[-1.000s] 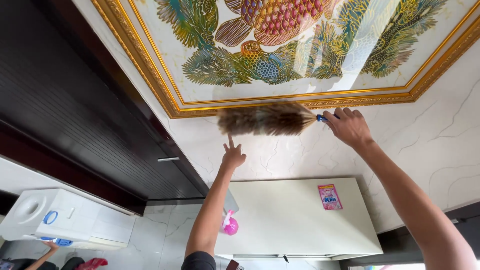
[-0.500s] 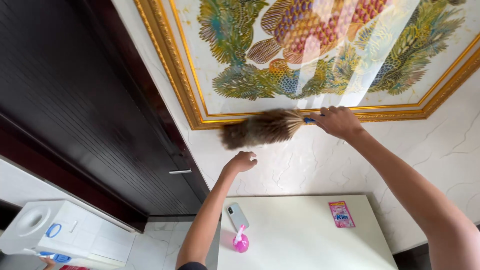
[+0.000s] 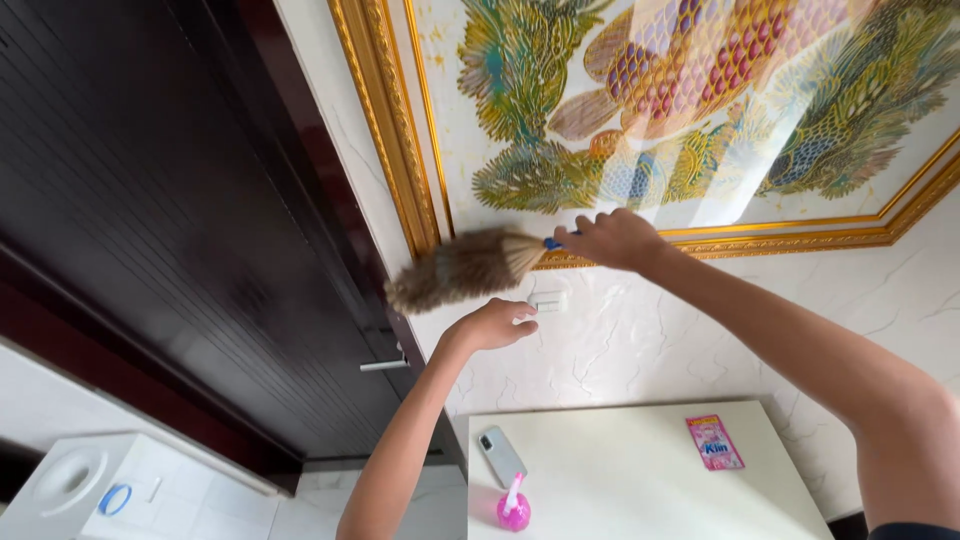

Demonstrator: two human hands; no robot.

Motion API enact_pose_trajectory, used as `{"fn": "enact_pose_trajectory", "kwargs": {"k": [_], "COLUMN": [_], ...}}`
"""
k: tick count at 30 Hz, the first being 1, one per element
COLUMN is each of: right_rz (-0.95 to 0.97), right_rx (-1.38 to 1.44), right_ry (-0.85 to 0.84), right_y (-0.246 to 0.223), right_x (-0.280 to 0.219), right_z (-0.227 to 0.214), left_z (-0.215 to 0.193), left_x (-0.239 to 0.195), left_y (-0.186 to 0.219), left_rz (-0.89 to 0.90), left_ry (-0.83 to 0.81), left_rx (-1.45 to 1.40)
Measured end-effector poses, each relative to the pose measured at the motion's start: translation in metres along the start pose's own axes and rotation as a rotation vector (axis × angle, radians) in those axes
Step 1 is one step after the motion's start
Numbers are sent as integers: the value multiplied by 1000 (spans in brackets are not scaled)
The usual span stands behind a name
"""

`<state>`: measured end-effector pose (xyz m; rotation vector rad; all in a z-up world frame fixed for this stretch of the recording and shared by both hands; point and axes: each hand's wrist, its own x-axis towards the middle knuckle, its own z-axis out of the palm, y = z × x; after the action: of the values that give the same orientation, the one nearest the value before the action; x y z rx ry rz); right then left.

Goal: The recorder uses a feather duster and cleaning supplies to dust chairs, picture frames, and a cabinet.

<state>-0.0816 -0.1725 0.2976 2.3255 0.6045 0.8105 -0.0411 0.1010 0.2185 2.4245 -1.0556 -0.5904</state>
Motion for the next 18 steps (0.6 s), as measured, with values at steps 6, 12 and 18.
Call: {"fn": "enact_pose_trajectory", "kwargs": {"k": [6, 12, 18], "right_rz": [148, 104, -38], "right_rx": [109, 167, 194], "right_ry": [91, 4, 55], "right_y": [-1, -29, -25], "right_x": [18, 1, 15], "right_z": [-35, 4, -20], "left_z": [-26, -54, -65], "left_x": [-17, -32, -47], "left_y": [8, 29, 35], "left_rz": [252, 473, 507], "left_ry": [279, 564, 826], "left_rx": [-158, -414, -504]}}
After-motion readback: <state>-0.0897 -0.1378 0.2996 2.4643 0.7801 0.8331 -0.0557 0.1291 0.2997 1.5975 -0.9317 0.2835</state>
